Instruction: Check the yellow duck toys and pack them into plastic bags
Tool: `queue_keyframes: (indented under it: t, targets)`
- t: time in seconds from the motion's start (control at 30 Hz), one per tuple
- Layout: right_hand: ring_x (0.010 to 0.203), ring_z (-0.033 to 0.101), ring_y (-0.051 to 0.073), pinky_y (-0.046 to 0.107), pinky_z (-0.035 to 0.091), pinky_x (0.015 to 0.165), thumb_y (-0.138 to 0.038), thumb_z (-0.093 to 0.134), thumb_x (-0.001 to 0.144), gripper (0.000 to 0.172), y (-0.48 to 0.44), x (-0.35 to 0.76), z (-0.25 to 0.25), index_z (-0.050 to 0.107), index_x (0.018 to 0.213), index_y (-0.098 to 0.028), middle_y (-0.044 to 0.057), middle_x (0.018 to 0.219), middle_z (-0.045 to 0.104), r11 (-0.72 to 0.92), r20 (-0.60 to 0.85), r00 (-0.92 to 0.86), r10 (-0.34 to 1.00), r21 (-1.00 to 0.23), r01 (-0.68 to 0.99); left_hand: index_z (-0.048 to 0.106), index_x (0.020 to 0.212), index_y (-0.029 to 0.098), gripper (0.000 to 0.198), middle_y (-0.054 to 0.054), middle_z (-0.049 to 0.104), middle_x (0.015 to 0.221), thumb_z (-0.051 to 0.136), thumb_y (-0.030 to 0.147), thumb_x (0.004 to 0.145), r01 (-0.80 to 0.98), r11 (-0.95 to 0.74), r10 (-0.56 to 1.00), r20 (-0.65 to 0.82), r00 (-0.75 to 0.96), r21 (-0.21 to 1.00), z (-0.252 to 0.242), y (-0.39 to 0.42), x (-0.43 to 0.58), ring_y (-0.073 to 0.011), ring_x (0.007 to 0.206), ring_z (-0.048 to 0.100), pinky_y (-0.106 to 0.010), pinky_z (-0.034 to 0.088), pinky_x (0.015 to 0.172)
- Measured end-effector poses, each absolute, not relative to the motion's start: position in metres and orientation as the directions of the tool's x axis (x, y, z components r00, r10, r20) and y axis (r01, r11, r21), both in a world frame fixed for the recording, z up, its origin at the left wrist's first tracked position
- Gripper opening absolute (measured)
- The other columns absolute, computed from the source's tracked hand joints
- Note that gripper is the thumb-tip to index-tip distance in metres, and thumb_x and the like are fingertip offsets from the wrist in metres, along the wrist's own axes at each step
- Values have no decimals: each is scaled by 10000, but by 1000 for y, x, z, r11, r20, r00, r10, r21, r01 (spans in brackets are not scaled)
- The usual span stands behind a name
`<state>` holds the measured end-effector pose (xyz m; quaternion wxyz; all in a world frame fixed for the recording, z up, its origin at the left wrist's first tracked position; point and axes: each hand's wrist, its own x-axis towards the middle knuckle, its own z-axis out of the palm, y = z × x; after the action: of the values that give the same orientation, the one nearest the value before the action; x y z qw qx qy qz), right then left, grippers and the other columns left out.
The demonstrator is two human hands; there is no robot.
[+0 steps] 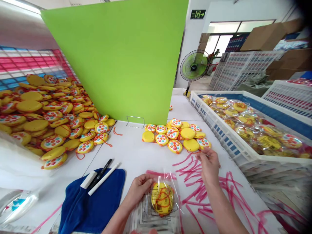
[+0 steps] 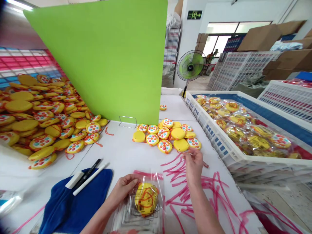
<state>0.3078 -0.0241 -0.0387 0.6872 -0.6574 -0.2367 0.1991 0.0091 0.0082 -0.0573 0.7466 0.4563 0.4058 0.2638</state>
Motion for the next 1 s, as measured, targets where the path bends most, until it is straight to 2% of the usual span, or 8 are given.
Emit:
queue_keyframes:
  t: [0.13,0.2,0.3,0.57,0.73,0.8,0.9,1.0]
  targets:
    - [525,549,144,247,437,495,-355,690,720,219,-34,278,-40,673,854,-183,-28,617,619,-97,-38,458,888,-990,106,670,827,122,397,-13,666,665,754,487,694,-40,433,770,-346,536,901,-60,8,9,-114,563,549,-223,398,568]
    - [524,562,151,243,415,485,-316,710,698,170,-37,256,-46,701,797,-177,-18,595,644,-150,-111,261,959,-980,135,674,834,125,387,-20,679,703,752,480,702,-54,444,761,-345,549,894,-58,7,9,-122,597,569,-229,417,594]
    - [508,550,131,223,386,481,-252,663,713,134,-37,232,-55,688,826,-184,-28,602,652,-191,-177,107,978,-970,149,690,867,131,371,-37,706,784,755,461,712,-83,463,740,-333,584,883,-54,7,7,-141,683,615,-253,458,680]
    - [536,537,121,231,413,524,-267,600,718,118,-45,247,-50,602,815,-199,-50,630,594,-238,-231,107,967,-969,62,702,1010,158,384,-89,751,935,750,418,732,-163,540,716,-349,605,826,-59,9,0,-232,900,681,-348,491,834]
    - [529,538,119,240,419,547,-253,590,675,68,-49,253,-49,595,678,-185,-42,571,569,-271,-267,102,958,-962,27,722,805,137,165,-94,748,895,668,283,749,-79,482,732,-351,584,873,-57,8,-1,-212,859,664,-275,469,734]
    - [557,574,136,245,423,543,-300,568,722,113,-47,252,-50,597,745,-194,-28,604,598,-290,-286,120,951,-957,18,700,726,138,124,-81,733,854,641,247,729,-111,477,732,-324,600,872,-55,8,-2,-188,809,643,-257,453,708]
    - [572,601,155,245,399,497,-424,500,826,250,-45,250,-50,586,936,-218,-2,708,651,-317,-313,133,940,-948,11,685,697,129,181,-69,697,777,646,303,728,-120,454,737,-297,607,883,-54,7,-4,-168,733,604,-250,435,668]
    - [556,580,146,239,365,479,-468,582,806,326,-45,245,-47,594,1006,-211,4,730,652,-319,-316,75,946,-948,21,657,634,124,306,-58,665,697,675,416,727,-55,414,768,-317,557,908,-55,5,-3,-153,645,568,-247,415,615]
